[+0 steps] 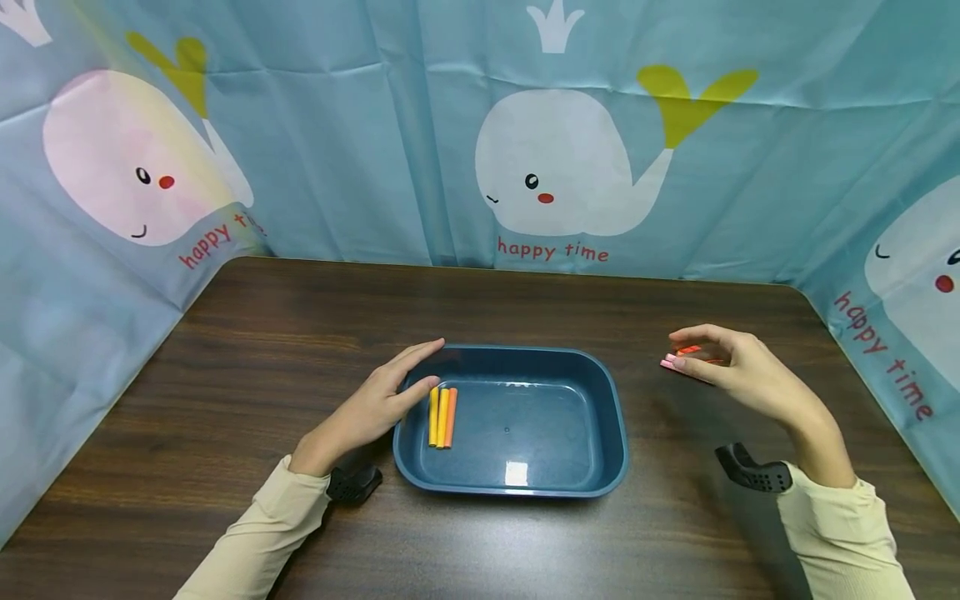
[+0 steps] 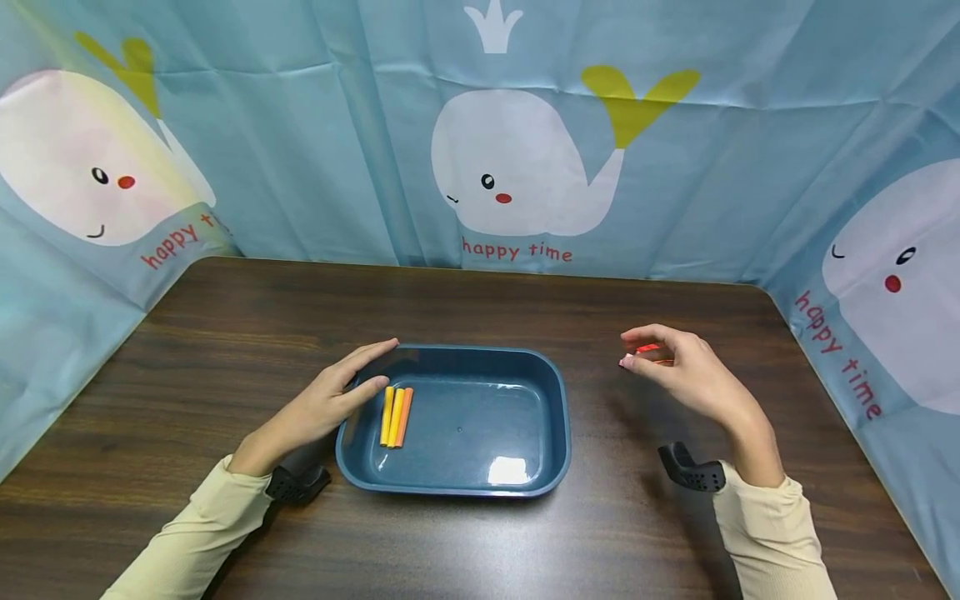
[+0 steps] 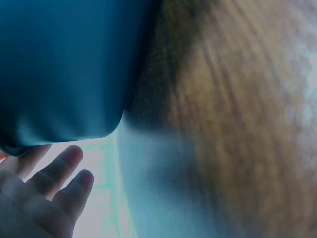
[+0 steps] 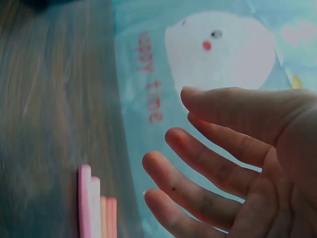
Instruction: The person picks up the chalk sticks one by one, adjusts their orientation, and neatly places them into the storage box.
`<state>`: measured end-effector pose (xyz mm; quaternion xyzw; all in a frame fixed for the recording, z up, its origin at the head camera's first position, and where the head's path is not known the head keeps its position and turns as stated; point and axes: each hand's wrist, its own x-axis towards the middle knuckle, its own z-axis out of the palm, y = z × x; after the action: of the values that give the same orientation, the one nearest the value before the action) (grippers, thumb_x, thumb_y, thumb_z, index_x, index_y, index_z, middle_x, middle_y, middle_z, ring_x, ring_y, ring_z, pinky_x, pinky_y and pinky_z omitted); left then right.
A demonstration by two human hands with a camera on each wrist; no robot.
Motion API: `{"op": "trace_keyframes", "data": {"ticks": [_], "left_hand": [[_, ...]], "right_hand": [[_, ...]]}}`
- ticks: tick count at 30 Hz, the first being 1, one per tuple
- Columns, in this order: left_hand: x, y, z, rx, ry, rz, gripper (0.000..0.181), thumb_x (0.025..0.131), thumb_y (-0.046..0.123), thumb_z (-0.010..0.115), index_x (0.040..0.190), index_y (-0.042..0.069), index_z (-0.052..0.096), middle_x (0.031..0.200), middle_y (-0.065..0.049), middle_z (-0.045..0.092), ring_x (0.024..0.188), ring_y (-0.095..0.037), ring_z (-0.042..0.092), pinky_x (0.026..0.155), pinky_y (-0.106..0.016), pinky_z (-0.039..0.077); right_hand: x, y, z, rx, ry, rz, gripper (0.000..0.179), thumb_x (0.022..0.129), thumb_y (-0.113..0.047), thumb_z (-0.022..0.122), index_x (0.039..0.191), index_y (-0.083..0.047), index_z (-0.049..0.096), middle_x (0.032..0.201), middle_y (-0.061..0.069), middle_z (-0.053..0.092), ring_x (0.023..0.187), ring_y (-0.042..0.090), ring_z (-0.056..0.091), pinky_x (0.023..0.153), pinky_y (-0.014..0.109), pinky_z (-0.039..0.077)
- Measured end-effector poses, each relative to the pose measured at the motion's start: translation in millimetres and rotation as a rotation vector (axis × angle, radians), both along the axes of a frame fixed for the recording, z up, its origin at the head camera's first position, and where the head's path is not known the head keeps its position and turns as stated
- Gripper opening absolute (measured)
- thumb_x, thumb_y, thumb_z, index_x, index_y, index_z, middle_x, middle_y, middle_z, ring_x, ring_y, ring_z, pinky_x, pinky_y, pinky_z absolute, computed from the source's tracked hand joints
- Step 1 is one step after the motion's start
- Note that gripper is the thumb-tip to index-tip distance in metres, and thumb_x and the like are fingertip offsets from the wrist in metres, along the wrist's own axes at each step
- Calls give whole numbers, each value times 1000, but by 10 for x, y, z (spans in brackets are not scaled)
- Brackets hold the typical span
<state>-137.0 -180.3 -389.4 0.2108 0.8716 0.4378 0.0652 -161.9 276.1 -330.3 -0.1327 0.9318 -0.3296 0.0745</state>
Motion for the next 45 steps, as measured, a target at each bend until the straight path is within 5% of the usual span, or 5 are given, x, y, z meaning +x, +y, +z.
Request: {"op": "trace_keyframes", "data": {"ticks": [3, 9, 20, 33, 45], "left_hand": [[5, 0, -16, -5, -1, -1, 57, 104, 30, 51, 156, 15, 33, 161, -10, 33, 147, -34, 34, 113, -60, 35], [-4, 5, -34, -5, 10, -2, 57, 104, 30, 52, 155, 14, 34, 160, -10, 34, 146, -33, 35, 113, -59, 36], [-19, 5, -22, -11, 5, 2, 57, 104, 31, 51, 155, 13, 33, 161, -10, 33, 146, -34, 34, 113, -60, 35], [-24, -1, -18, -17, 17, -6, 57, 104, 30, 51, 156, 14, 33, 161, -10, 33, 147, -33, 34, 113, -60, 35], [-19, -9, 4, -18, 9, 3, 57, 104, 30, 52, 155, 14, 33, 160, -10, 34, 147, -33, 35, 113, -59, 35]], "right_hand": [[-30, 89, -47, 63, 33, -15, 38, 95, -22, 69, 129, -5, 62, 124, 20, 65, 93, -4, 62, 68, 20, 51], [-101, 247, -148, 156, 74, -35, 34, 95, -18, 67, 125, -1, 64, 119, 26, 67, 98, 31, 68, 65, 25, 49], [-196, 358, -298, 203, 84, -51, 33, 92, -11, 70, 122, 2, 65, 112, 28, 69, 92, 33, 70, 65, 27, 48], [-222, 337, -460, 294, 158, -41, 32, 90, -3, 68, 117, 12, 64, 106, 31, 63, 86, 36, 57, 75, 51, 46], [-267, 352, -529, 304, 176, -7, 28, 86, -2, 71, 110, 12, 67, 92, 23, 61, 78, 27, 51, 66, 36, 39]]}}
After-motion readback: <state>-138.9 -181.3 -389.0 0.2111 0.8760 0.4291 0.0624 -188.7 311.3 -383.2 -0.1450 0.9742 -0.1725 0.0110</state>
